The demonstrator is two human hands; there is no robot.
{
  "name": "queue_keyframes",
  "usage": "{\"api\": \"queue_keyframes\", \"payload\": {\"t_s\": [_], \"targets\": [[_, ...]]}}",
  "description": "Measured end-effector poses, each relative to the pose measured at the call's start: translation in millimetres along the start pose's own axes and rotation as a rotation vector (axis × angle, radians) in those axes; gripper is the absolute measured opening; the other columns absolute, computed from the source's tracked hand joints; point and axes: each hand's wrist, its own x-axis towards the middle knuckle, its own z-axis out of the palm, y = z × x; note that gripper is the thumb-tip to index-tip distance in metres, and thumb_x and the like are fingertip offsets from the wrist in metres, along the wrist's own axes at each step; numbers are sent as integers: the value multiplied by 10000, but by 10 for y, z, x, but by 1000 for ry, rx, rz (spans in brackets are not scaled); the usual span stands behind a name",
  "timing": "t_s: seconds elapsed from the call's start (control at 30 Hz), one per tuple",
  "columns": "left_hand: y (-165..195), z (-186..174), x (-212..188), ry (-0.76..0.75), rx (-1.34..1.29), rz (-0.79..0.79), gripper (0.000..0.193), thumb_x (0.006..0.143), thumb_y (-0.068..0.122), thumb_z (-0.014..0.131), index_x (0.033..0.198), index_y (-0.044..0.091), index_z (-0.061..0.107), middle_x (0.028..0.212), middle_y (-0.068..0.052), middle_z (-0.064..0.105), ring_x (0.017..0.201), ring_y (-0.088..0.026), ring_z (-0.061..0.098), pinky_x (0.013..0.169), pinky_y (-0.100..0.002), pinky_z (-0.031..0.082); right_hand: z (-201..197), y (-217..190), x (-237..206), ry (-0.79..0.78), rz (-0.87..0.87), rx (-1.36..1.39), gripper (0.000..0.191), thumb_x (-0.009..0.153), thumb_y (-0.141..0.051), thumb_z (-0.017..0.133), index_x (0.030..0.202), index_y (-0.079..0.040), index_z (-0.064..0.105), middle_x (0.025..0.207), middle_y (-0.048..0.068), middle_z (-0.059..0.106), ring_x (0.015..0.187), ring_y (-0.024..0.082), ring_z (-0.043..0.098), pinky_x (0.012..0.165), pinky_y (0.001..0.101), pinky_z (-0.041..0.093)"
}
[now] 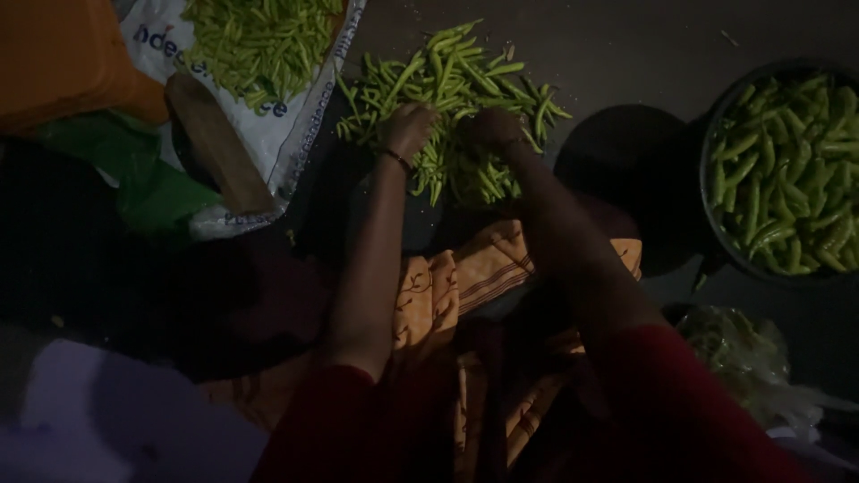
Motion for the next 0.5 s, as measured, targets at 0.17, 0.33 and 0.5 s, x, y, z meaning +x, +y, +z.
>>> {"api": "queue_keyframes", "payload": {"t_s": [0.17, 0.33, 0.5], "targets": [[42, 64, -99, 16, 170, -40, 357, 1012, 318, 656, 1300, 119, 722, 856, -1, 639, 621, -84, 535, 543, -278, 493, -216, 178, -194, -61, -150, -224, 247, 912, -342, 710, 1008, -146, 826, 1042, 107, 746, 966, 305, 683, 791, 479, 584], [36, 87, -81, -77, 119, 40, 373, 978, 333, 675, 1261, 93, 708, 881, 0, 704, 605, -115, 529, 523, -313, 450, -149, -29, -274, -85, 8, 144, 284, 919, -355, 708, 1043, -119, 805, 1061, 168, 743, 963, 360, 699, 815, 509, 574], [89, 210, -193, -67, -73, 15, 358, 992, 341, 693, 1245, 88, 679, 1041, -16, 739, 796, -105, 656, 621, -304, 516, -172, -149, -424, 60, 10, 269, 326, 925, -369, 707, 1079, -92, 784, 1080, 229, 739, 959, 416, 714, 840, 539, 564]]}}
